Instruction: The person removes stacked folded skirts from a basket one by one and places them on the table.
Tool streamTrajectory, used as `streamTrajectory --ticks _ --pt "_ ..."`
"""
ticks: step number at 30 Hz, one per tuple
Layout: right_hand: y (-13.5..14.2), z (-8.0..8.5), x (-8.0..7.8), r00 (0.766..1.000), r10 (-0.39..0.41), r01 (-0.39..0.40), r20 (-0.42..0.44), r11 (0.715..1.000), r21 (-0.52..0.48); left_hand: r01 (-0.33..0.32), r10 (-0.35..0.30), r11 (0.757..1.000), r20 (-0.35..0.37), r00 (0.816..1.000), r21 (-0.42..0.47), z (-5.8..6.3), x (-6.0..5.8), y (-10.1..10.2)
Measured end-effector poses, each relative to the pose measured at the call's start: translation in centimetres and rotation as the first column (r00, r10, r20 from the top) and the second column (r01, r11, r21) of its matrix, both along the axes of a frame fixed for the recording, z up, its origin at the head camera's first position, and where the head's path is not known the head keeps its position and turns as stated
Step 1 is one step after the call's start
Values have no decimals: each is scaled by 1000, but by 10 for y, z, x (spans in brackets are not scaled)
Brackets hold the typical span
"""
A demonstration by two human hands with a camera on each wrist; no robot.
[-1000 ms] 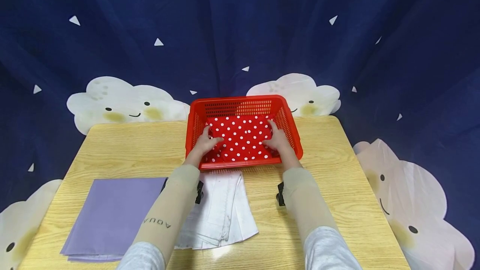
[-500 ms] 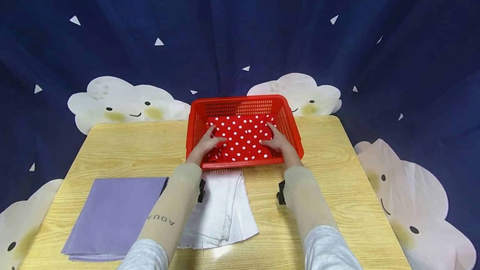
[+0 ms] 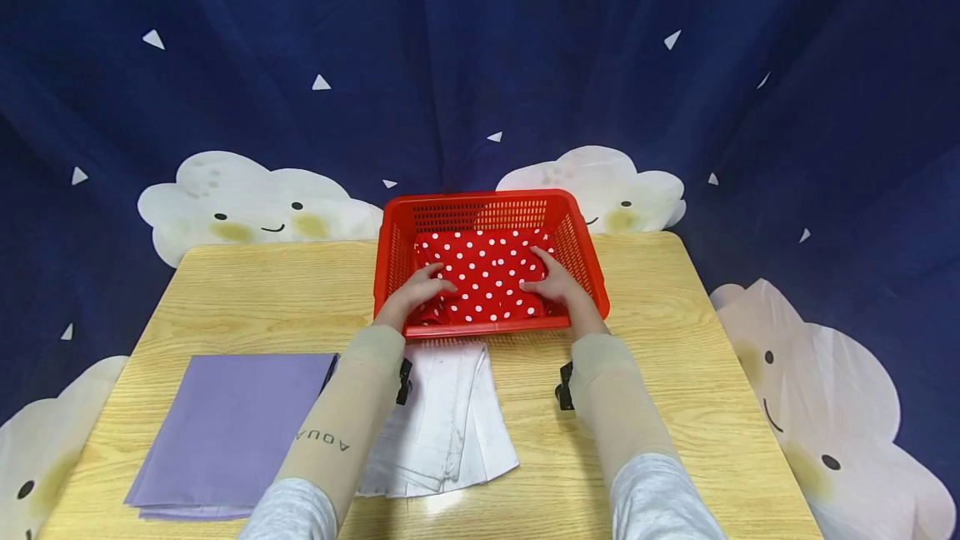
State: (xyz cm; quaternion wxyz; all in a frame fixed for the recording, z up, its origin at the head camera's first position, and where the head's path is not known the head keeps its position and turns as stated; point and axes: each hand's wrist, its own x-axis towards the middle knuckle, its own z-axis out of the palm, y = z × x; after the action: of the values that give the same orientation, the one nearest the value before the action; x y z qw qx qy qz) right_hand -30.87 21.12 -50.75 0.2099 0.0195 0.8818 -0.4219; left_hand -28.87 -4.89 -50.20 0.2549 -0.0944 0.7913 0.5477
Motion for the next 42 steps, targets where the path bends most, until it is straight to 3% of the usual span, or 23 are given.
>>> streamTrajectory --ticks 4,12,20,32,38,42 --pt "-1 0 0 1000 -14 13 -15 1000 -27 -7 6 1000 -30 1000 -17 1 1 0" --pt "-2 2 1 996 -53 46 -75 995 -89 -22 22 1000 -191 981 0 1 -1 -1" --pt "-1 4 2 992 -97 88 -79 990 -111 -52 50 999 -223 974 -6 1 -3 0" --pt "3 11 4 987 -142 128 -81 980 -153 -82 67 996 -327 943 -32 2 -5 0" --pt "7 22 6 985 -146 127 -95 976 -179 -102 96 995 -351 931 3 4 -4 0" --pt "10 33 10 978 -147 121 -147 977 -175 -120 128 992 -384 915 45 12 -1 3"
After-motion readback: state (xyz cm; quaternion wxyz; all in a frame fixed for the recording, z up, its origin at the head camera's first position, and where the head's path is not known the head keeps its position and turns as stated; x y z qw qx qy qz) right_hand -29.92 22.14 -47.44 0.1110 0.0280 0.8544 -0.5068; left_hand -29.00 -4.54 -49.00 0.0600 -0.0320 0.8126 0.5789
